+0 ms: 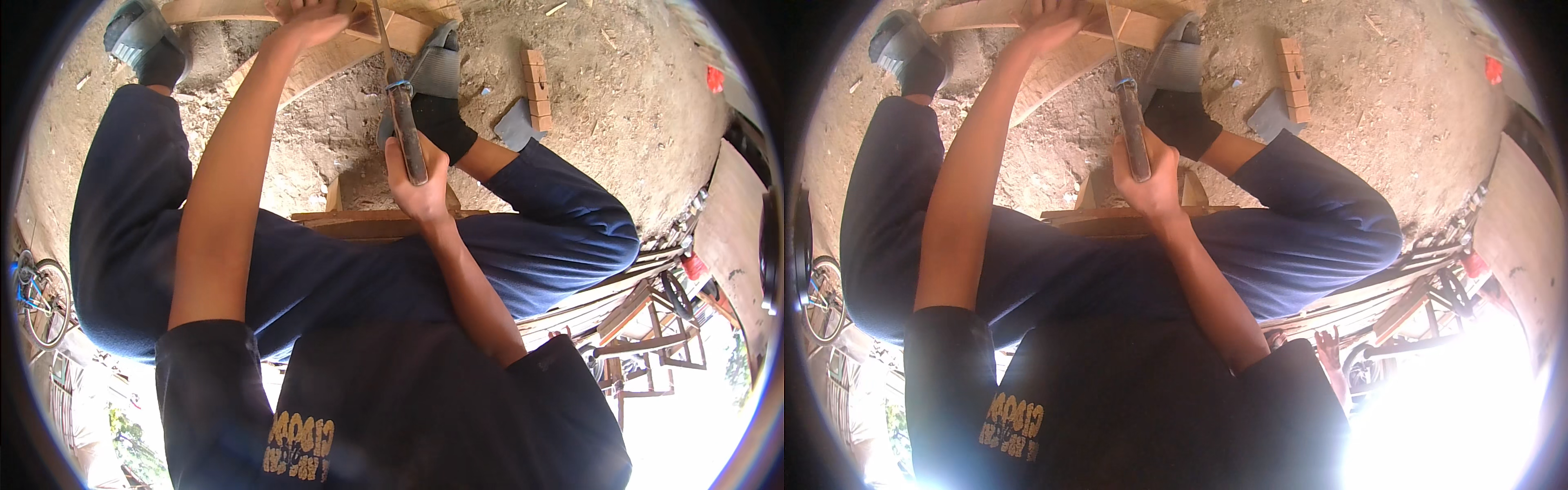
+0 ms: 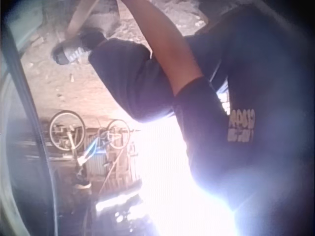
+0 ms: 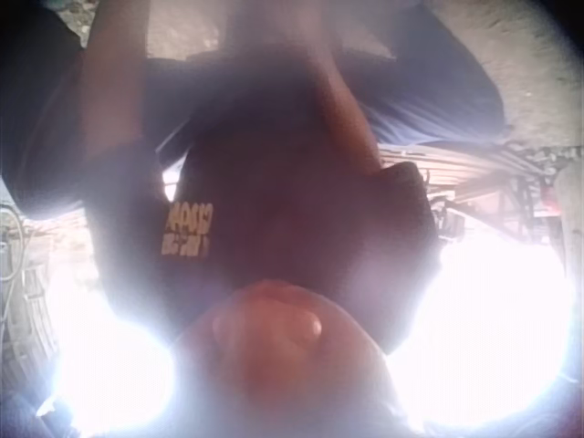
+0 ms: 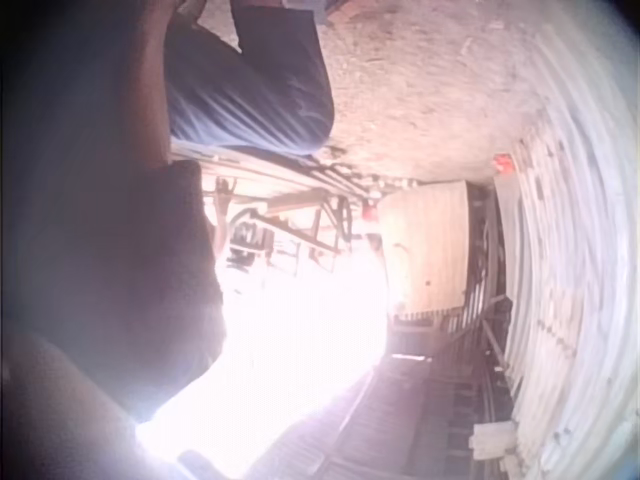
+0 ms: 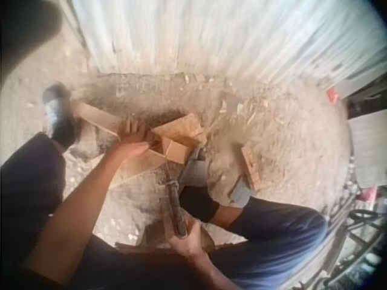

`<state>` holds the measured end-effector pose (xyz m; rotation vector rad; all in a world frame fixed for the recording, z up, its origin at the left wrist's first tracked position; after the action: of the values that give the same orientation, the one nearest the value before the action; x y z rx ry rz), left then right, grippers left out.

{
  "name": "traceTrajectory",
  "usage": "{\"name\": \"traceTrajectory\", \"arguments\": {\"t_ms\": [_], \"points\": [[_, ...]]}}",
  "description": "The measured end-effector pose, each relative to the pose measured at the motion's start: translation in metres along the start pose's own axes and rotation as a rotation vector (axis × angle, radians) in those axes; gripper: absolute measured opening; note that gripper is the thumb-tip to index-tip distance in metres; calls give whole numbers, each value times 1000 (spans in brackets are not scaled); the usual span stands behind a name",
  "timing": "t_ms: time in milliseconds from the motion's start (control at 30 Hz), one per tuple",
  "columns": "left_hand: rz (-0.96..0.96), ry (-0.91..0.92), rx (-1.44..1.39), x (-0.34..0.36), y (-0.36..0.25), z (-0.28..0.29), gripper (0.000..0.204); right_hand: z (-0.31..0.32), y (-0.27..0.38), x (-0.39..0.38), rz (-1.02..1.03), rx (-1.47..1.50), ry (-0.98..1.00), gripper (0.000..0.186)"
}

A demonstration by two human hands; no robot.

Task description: The person sits on the ground and uses a large knife to carve and shape a small wooden block. They repeatedly strike and scrape the wood, adjusting its position between cuts. The carved pieces accumulate on the ground nearby.

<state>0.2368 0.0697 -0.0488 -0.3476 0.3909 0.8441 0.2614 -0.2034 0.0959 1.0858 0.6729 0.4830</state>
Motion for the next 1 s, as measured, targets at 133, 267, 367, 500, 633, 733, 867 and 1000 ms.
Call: {"name": "traceTrajectory", "arguments": {"t_ms": [133, 267, 367, 500, 633, 733, 867, 1000], "points": [[-10, 45, -154, -4, -6, -2, 68, -4, 1, 9, -22, -6, -28, 16], [-4, -3, -133, 6, 1, 1, 69, 3, -3, 5, -51, -10, -22, 16], [2, -12, -123, 9, 1, -1, 72, 10, -8, -9, -2, -1, -46, 16], [-56, 35, 31, 7, 4, -17, 78, 3, -5, 2, -48, 30, -58, 17], [-57, -51, -80, 9, 2, -1, 79, -1, -3, 6, -69, 40, -35, 19], [-49, -59, -87, 10, 4, -1, 77, 5, -4, -4, -41, 25, -41, 19], [-139, -9, 92, 3, -3, -7, 76, 0, -5, 9, -52, 26, -35, 18], [-98, 12, -89, -9, -17, 23, 75, -2, -11, 11, -33, 38, -33, 16]]}}
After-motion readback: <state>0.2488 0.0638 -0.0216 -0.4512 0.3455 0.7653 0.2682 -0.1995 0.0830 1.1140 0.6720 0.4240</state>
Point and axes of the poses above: each hand's wrist, its own x-axis towards the middle knuckle, its own z-axis out of the back of the hand, y = z × x, the point moved 9 cm from there along x, towards the middle knuckle, and after that the axes turned 6 degrees about -y, right-handed, at the moved point
